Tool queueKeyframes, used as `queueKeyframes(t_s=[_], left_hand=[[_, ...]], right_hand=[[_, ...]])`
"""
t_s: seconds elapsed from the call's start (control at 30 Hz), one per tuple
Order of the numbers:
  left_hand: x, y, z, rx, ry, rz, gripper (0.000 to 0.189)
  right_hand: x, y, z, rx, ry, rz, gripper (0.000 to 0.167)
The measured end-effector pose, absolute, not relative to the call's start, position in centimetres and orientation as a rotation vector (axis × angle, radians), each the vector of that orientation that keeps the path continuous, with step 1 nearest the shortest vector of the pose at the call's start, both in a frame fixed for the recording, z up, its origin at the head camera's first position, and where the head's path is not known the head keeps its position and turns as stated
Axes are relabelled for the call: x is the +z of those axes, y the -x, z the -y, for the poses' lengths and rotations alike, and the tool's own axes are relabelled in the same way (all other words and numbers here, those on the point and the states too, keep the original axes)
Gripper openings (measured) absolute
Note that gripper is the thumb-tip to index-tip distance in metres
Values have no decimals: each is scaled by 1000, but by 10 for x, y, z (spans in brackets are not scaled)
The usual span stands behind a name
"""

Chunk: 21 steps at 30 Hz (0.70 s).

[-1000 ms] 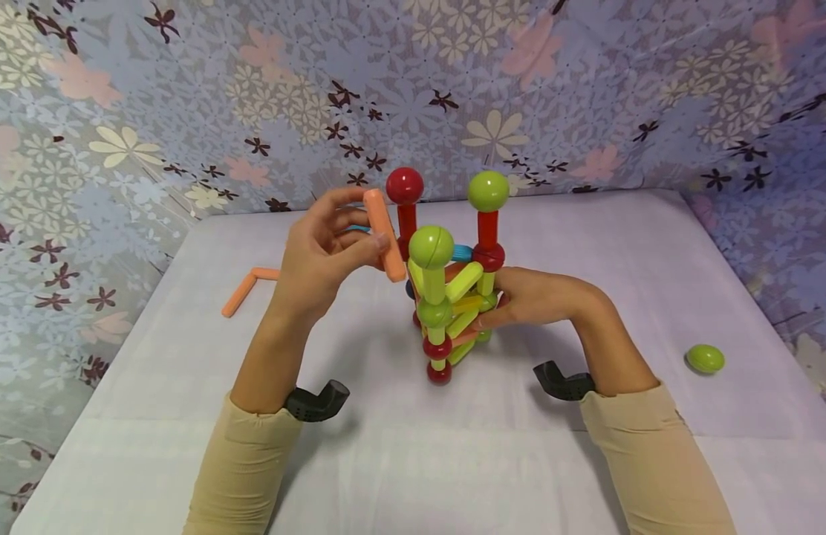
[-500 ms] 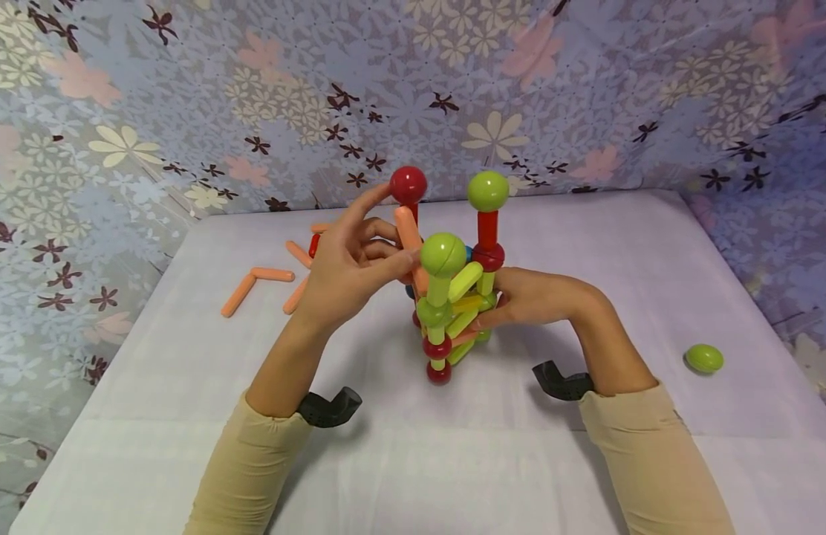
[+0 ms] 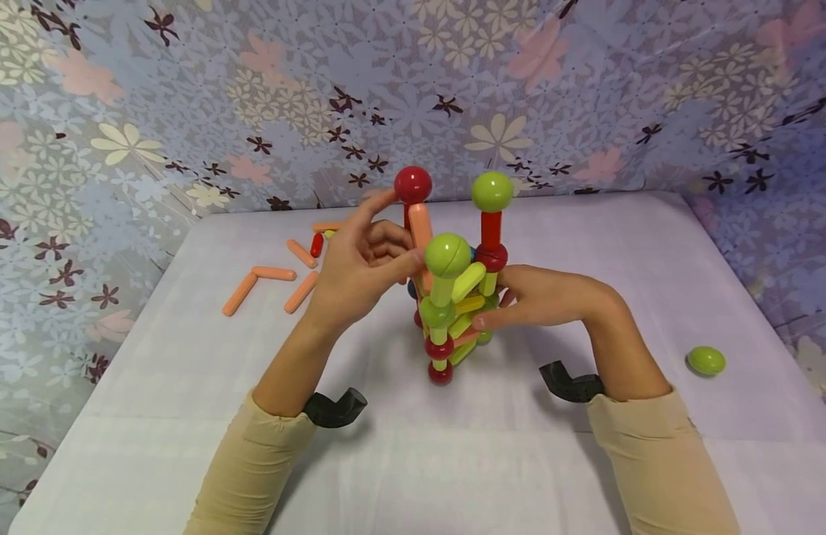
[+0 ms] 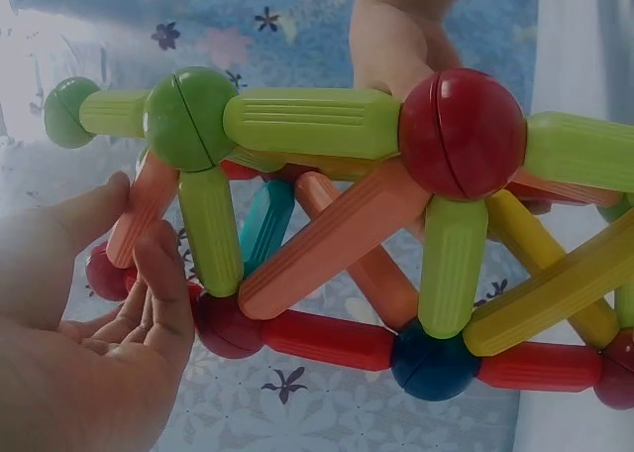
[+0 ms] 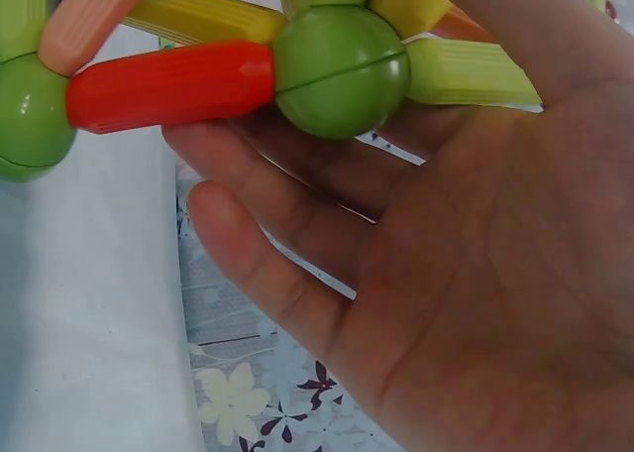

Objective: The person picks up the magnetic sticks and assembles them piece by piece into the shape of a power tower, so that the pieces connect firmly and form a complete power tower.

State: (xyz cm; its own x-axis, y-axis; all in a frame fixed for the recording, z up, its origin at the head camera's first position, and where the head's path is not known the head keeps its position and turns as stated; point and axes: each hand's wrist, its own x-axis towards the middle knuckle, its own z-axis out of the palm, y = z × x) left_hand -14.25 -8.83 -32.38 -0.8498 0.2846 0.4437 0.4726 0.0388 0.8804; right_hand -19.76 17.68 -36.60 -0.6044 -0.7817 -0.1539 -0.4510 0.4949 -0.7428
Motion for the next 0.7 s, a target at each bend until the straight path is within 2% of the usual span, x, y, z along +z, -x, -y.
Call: queueKeyframes(t_s=[0.23,0.3,0.4,0.57,0.63,0.7], left_hand=[[-323,147,94,-1678,752,2243,55],[-321,149,100,-1612,776,2305,55],[-317,150,110,-1616,896,2438,70],[-309,138,105,-1699,1029,2667,118],[-304,131,97,-1691,1004,2684,129],[-297,125,90,-1680,974,2669,132]], right_hand=[[-366,199,-174,-926,1015,-2280,44],[-366,200,-173,-944,1034,-2284,43],[-367,202,-172,-992,1051,-2288,43],[-370,204,-171,-1069,1054,-2292,44],[-370,205,-171,-1089,1064,-2293,43],[-370,205,-170,-1106,1072,-2284,41]])
